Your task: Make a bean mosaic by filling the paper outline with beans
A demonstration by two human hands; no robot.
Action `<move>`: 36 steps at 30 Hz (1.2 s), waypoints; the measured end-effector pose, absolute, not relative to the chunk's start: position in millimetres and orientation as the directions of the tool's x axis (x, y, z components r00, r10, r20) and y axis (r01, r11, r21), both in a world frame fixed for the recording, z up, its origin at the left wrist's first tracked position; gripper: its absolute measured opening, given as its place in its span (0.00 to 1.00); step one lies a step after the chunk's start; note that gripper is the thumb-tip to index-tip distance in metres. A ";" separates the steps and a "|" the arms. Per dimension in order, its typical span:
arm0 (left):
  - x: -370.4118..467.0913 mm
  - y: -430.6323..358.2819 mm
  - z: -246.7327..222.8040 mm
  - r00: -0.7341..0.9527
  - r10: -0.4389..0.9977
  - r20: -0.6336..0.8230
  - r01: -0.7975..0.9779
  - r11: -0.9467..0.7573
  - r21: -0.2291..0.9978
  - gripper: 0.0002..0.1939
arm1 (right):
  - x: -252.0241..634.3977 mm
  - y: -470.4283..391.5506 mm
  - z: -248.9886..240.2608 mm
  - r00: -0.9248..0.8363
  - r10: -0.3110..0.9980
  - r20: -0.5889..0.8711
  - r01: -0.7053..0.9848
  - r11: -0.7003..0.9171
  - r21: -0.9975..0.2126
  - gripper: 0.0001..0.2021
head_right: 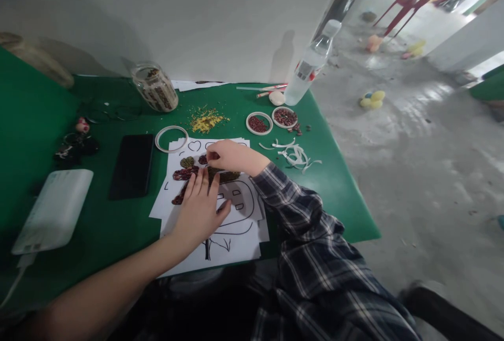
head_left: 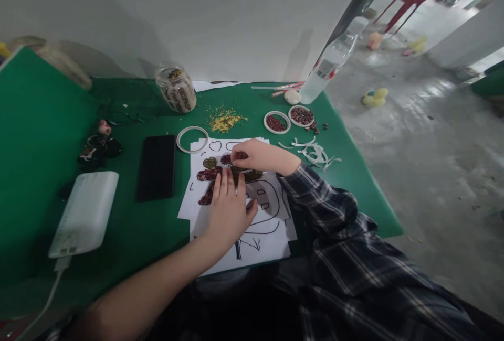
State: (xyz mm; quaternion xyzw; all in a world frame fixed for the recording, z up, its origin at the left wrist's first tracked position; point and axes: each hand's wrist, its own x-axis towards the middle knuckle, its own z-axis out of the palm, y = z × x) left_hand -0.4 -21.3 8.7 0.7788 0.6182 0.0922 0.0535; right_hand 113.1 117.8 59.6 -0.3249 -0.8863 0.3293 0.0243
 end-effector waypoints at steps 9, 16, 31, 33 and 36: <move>1.8 -26.9 11.3 0.216 0.972 0.092 0.956 -0.229 0.181 0.35 | 113.7 120.2 60.6 -0.774 0.604 -0.190 0.581 0.558 -0.593 0.06; 3.8 -29.3 13.4 0.223 0.971 0.087 0.955 -0.236 0.180 0.33 | 116.6 121.2 63.3 -0.774 0.611 -0.168 0.580 0.575 -0.577 0.06; 3.7 -30.6 7.1 0.212 0.963 0.168 0.952 -0.242 0.186 0.34 | 120.4 130.8 57.3 -0.677 0.733 -0.064 0.609 0.509 -0.608 0.07; 3.6 -31.2 6.5 0.222 0.953 0.206 0.948 -0.260 0.181 0.33 | 120.7 138.7 51.9 -0.556 0.831 -0.025 0.672 0.432 -0.601 0.06; 3.4 -31.8 6.0 0.251 0.938 0.240 0.939 -0.297 0.175 0.33 | 119.1 157.8 41.3 -0.323 0.946 -0.028 0.784 0.251 -0.568 0.08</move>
